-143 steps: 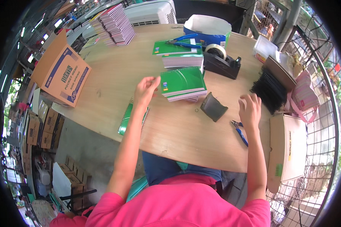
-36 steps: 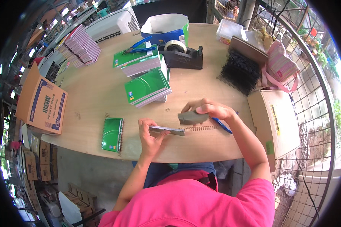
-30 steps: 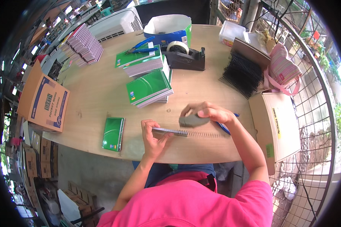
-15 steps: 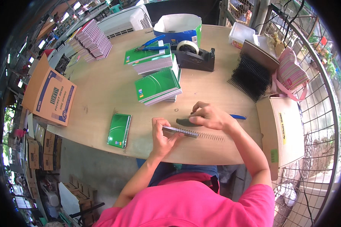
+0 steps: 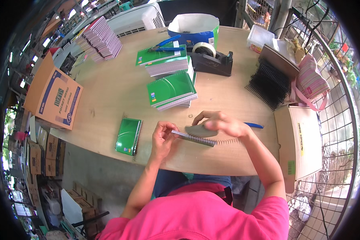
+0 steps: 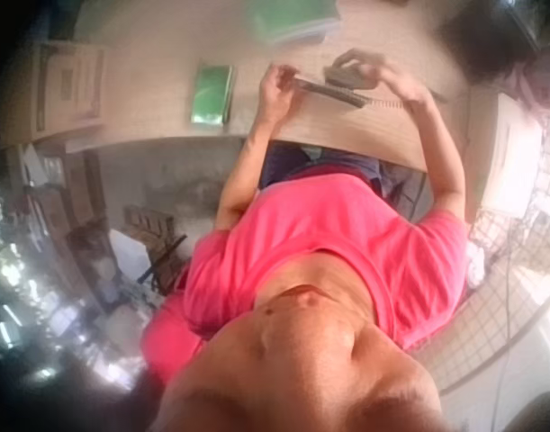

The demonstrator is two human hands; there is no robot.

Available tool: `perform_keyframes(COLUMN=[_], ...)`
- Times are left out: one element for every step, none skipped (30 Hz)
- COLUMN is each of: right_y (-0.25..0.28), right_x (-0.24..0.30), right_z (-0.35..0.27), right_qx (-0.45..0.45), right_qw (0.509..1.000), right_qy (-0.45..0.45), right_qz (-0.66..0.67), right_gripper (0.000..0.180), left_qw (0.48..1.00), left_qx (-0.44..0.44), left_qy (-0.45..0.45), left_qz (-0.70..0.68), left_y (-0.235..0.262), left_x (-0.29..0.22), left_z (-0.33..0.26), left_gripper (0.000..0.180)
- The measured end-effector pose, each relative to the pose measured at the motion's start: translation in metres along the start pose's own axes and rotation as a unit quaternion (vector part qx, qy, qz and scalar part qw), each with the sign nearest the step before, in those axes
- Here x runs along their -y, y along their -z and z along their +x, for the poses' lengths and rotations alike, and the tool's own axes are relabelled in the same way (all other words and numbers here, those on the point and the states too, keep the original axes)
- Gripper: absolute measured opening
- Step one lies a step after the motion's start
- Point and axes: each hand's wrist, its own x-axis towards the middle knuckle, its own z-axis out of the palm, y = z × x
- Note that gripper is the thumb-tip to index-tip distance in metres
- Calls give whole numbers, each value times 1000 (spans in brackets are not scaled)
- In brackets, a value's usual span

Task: The person trims the wire coil on a stack of notebooks using pliers and then manually threads a long wire coil through the punched holes of a notebook at a workstation.

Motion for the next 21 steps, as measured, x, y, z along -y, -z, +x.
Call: perform_keyframes(right_y=[-3, -4, -1, -1, -1, -1, -5, -5, -4, -4, -4, -4, -6, -7, -7, -8, -9, -10, -10, -12, -12], right_x=[-1, -3, -4, -4, -3, -1, 7, 3, -6, -7, -7, -5, -3, -2, -9, -5, 3, 7, 0, -11, -20], right_z=[3, 5, 4, 4, 4, 4, 7, 7, 6, 8, 10, 14, 16, 17, 18, 19, 19, 19, 18, 20, 20], right_qx=[-4, -8, -24, -14, -4, 6, 19, 8, -4, -13, -11, -9, -9, -9, -23, -15, -8, 0, -13, -25, -37], right_qw=[992, 970, 977, 992, 999, 999, 992, 994, 996, 997, 997, 996, 995, 994, 986, 992, 996, 998, 995, 988, 978], right_qy=[-9, -18, -43, -24, -4, 14, -26, -20, -15, -9, -15, -22, -30, -39, -19, -28, -37, -46, -35, -22, -9], right_qz=[-123, -244, -206, -125, -42, 40, -119, -103, -86, -71, -79, -87, -93, -99, -164, -123, -82, -40, -96, -152, -206], right_gripper=[49, 49, 48, 48, 48, 49, 52, 52, 52, 53, 51, 49, 47, 45, 46, 46, 46, 46, 46, 46, 46], left_qw=[1000, 1000, 999, 1000, 1000, 1000, 1000, 999, 998, 998, 998, 998, 998, 997, 996, 997, 998, 998, 998, 998, 998], left_qx=[2, 4, 6, 7, 7, 7, 8, 8, 9, 8, 7, 6, 5, 4, 4, 6, 7, 9, 10, 11, 11], left_qy=[6, 13, 19, 16, 12, 8, 19, 29, 40, 40, 41, 42, 44, 46, 48, 45, 42, 38, 37, 36, 34], left_qz=[-10, -20, -29, -20, -11, -2, -19, -36, -54, -49, -45, -40, -50, -60, -69, -60, -50, -41, -48, -52, -57], left_y=[0, 0, 0, 0, 1, 1, 1, -1, -1, -1, 0, 0, 0, -1, -2, -1, 1, 2, 0, -1, -2], left_x=[0, 0, -1, -1, -1, -1, -2, -2, -2, -3, -4, -4, -5, -6, -6, -6, -5, -4, -4, -4, -4], left_z=[1, 2, 2, 2, 1, 1, 1, 2, 2, 1, 1, 1, 1, 3, 3, 3, 3, 2, 2, 3, 4], left_gripper=[27, 28, 30, 31, 33, 35, 37, 39, 41, 42, 42, 42, 43, 43, 44, 44, 44, 44, 44, 44, 44])
